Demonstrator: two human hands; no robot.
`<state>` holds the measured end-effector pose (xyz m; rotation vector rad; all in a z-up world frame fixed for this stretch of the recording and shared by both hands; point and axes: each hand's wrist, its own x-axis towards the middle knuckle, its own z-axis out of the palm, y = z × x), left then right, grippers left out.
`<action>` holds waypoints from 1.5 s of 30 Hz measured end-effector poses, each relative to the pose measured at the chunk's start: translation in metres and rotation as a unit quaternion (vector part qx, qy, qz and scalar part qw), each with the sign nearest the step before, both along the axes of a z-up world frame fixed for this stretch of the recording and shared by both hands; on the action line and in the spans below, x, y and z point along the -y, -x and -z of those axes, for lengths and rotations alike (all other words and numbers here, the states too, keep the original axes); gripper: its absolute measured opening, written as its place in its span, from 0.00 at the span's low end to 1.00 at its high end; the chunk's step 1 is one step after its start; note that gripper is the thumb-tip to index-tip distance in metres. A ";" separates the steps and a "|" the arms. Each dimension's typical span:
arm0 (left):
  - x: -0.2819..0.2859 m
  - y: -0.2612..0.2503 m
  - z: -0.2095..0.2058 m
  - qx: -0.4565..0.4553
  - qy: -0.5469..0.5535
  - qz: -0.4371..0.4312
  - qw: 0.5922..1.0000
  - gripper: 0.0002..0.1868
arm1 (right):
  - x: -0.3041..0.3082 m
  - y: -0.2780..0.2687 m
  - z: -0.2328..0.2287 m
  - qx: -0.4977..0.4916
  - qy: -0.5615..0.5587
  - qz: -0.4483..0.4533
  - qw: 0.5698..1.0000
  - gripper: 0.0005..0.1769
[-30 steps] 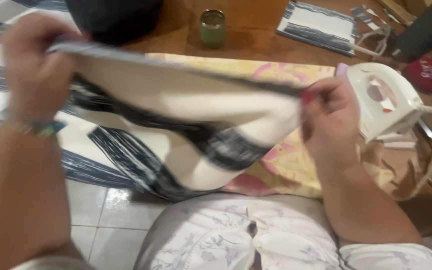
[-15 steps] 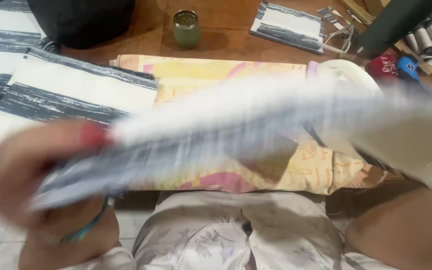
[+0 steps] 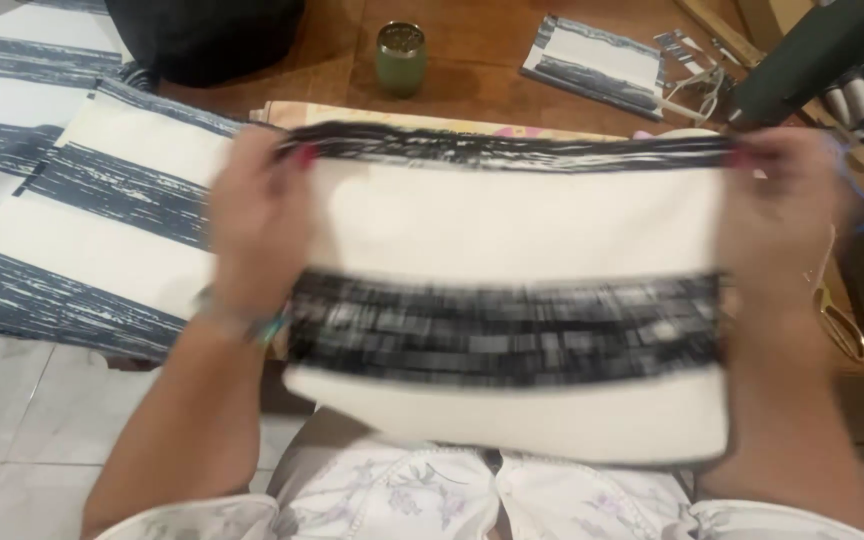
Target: The person cuts a piece of striped fabric with scissors, then irons it on a table. They repeatedly fold the fabric, iron it, and drink from a metal cup while working.
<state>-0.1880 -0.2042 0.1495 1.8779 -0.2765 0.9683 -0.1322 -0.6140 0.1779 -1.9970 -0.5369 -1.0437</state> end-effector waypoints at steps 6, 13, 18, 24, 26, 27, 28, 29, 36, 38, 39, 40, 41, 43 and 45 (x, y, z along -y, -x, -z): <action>0.013 -0.112 0.082 -0.248 -0.156 -0.102 0.951 0.11 | 0.031 -0.122 0.127 -0.181 0.285 0.276 0.900 0.06; 0.006 -0.181 0.127 -0.371 -0.309 -0.106 0.869 0.12 | -0.001 -0.138 0.127 -0.052 0.526 0.305 0.792 0.11; 0.008 -0.185 0.116 -0.427 -0.324 -0.074 0.841 0.21 | 0.049 -0.187 0.125 0.030 0.526 0.290 0.799 0.21; 0.007 -0.196 0.110 -0.424 -0.316 -0.065 0.846 0.24 | 0.112 -0.183 0.073 -0.223 0.487 0.334 0.775 0.35; 0.004 -0.209 0.114 -0.431 -0.310 -0.054 0.845 0.26 | 0.123 -0.179 0.069 -0.338 0.448 0.258 0.786 0.30; 0.005 -0.210 0.116 -0.429 -0.311 -0.051 0.847 0.26 | 0.114 -0.168 0.054 -0.338 0.448 0.262 0.785 0.30; 0.005 -0.213 0.117 -0.428 -0.299 -0.044 0.852 0.24 | 0.105 -0.159 0.038 -0.356 0.427 0.247 0.794 0.31; 0.005 -0.216 0.118 -0.428 -0.287 -0.038 0.856 0.22 | 0.096 -0.152 0.022 -0.374 0.406 0.230 0.801 0.32; 0.017 -0.199 0.107 -0.450 -0.288 -0.057 0.844 0.13 | -0.061 -0.055 -0.076 -0.566 0.387 0.184 0.704 0.26; 0.014 -0.197 0.106 -0.428 -0.291 -0.041 0.855 0.16 | -0.087 -0.049 -0.063 -0.593 0.472 0.150 0.635 0.24; 0.014 -0.200 0.102 -0.426 -0.289 -0.044 0.857 0.16 | -0.084 -0.060 -0.051 -0.589 0.473 0.151 0.637 0.24; 0.014 -0.199 0.103 -0.428 -0.293 -0.043 0.854 0.17 | -0.079 -0.069 -0.036 -0.533 0.556 0.143 0.622 0.31; 0.015 -0.198 0.105 -0.430 -0.297 -0.043 0.852 0.18 | -0.075 -0.078 -0.020 -0.471 0.633 0.133 0.600 0.39; 0.012 -0.202 0.115 -0.425 -0.279 -0.045 0.860 0.17 | -0.077 -0.093 -0.015 -0.479 0.640 0.142 0.584 0.41; 0.009 -0.206 0.119 -0.417 -0.268 -0.047 0.867 0.17 | -0.076 -0.106 -0.013 -0.488 0.641 0.152 0.573 0.43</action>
